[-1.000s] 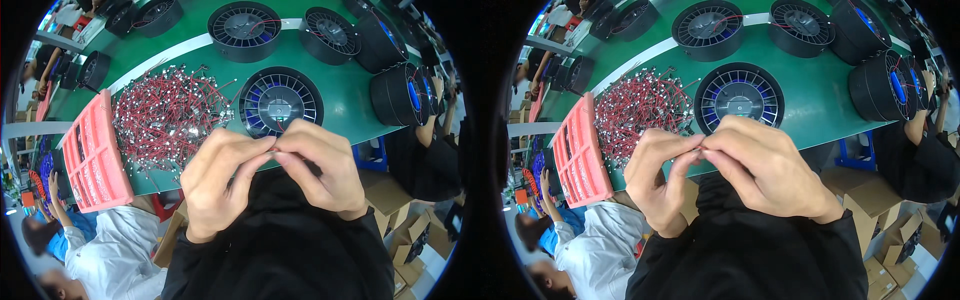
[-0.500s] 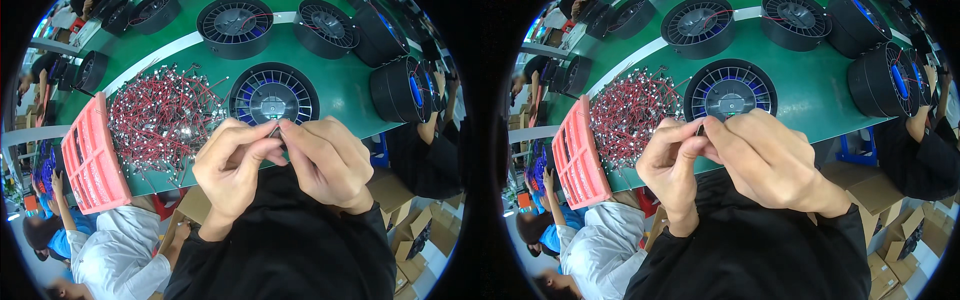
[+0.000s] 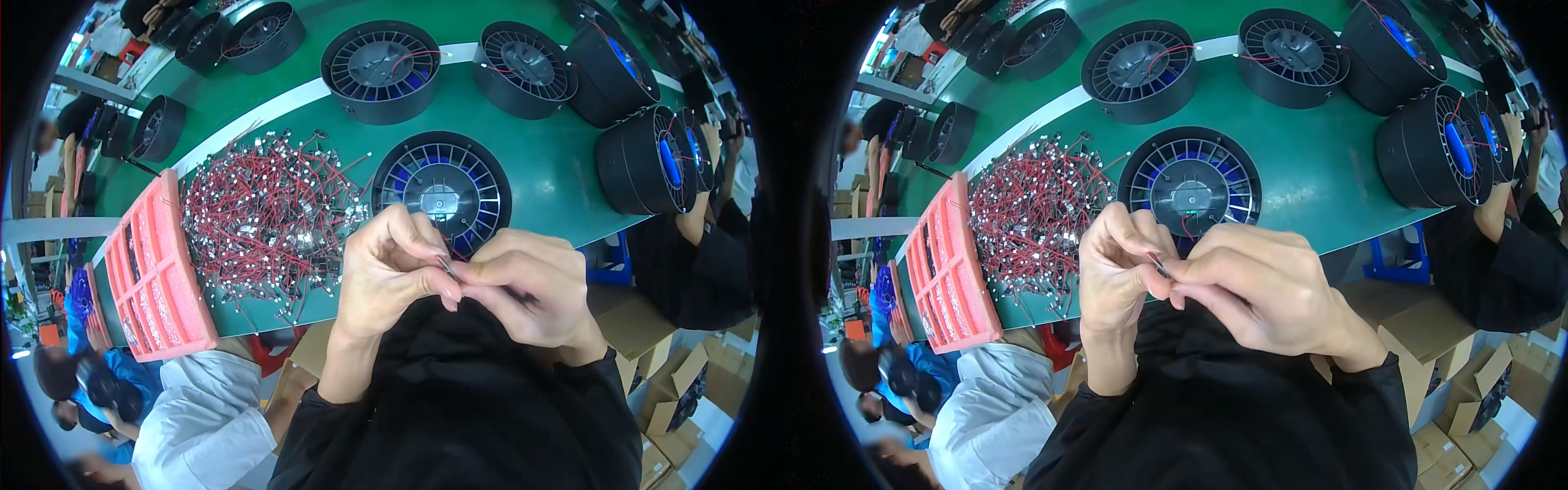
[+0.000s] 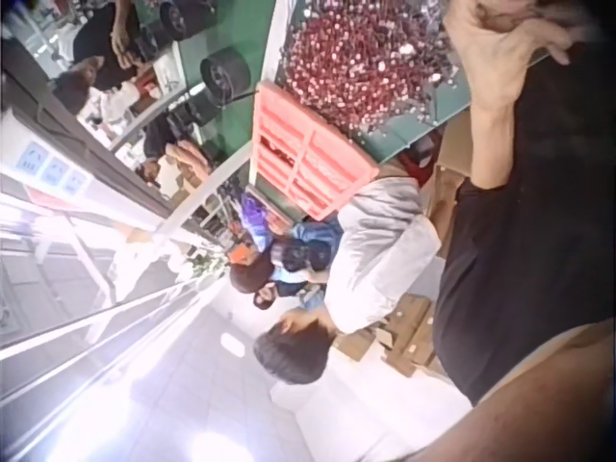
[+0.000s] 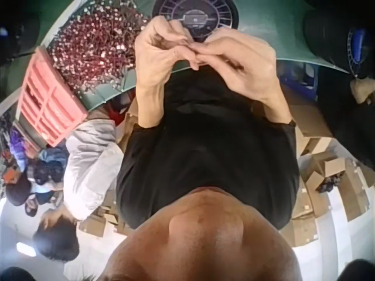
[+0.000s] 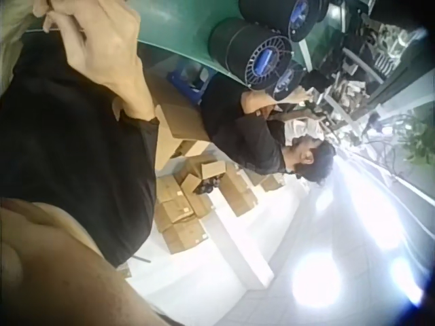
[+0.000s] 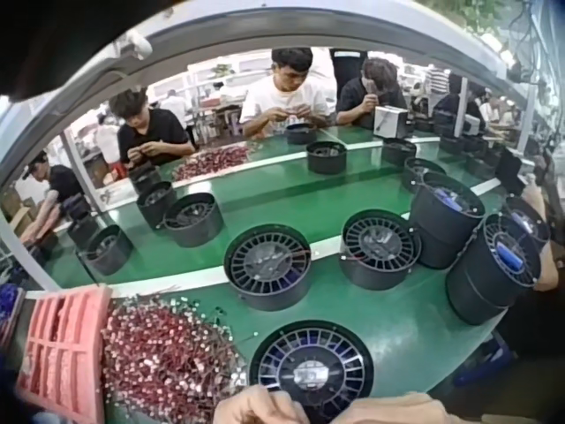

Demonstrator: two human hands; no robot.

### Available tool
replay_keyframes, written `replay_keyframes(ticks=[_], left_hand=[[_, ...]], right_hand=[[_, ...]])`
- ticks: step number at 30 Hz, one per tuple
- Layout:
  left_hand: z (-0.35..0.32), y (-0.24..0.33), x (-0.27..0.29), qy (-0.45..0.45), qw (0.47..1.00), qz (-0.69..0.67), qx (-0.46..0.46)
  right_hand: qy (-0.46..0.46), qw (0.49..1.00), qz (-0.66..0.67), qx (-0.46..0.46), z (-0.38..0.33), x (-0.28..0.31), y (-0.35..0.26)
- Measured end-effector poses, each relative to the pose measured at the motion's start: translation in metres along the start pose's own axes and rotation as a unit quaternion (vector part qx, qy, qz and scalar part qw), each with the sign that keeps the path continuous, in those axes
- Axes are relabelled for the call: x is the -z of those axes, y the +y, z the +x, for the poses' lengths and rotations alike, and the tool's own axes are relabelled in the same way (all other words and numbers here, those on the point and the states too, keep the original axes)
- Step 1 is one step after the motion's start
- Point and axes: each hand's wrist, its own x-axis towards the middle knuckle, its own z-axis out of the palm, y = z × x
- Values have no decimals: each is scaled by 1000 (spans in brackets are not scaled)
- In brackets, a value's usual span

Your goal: The person takes circular casings from a box, places them onto the table, and installs wiring components into the casings by hand.

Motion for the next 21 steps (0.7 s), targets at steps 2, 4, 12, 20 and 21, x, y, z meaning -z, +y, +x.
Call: replay_keyframes(ticks=[2,4,12,20,21], left_hand=[[0,-2,4,-22,1000,18,-11],[-1,3,7,-25,998,50,-9],[-5,9,-12,22,997,69,37],[-9,-1,-2,5,991,128,-24],[-10,0,-3,5,991,130,-25]], right_hand=[[5,999,3,-32,2,5,-2],[12,995,15,-97,2,10,-4],[22,994,18,-104,-4,7,4],[-23,998,-3,-54,-4,8,-4],[-24,998,-3,-55,-5,8,-3]])
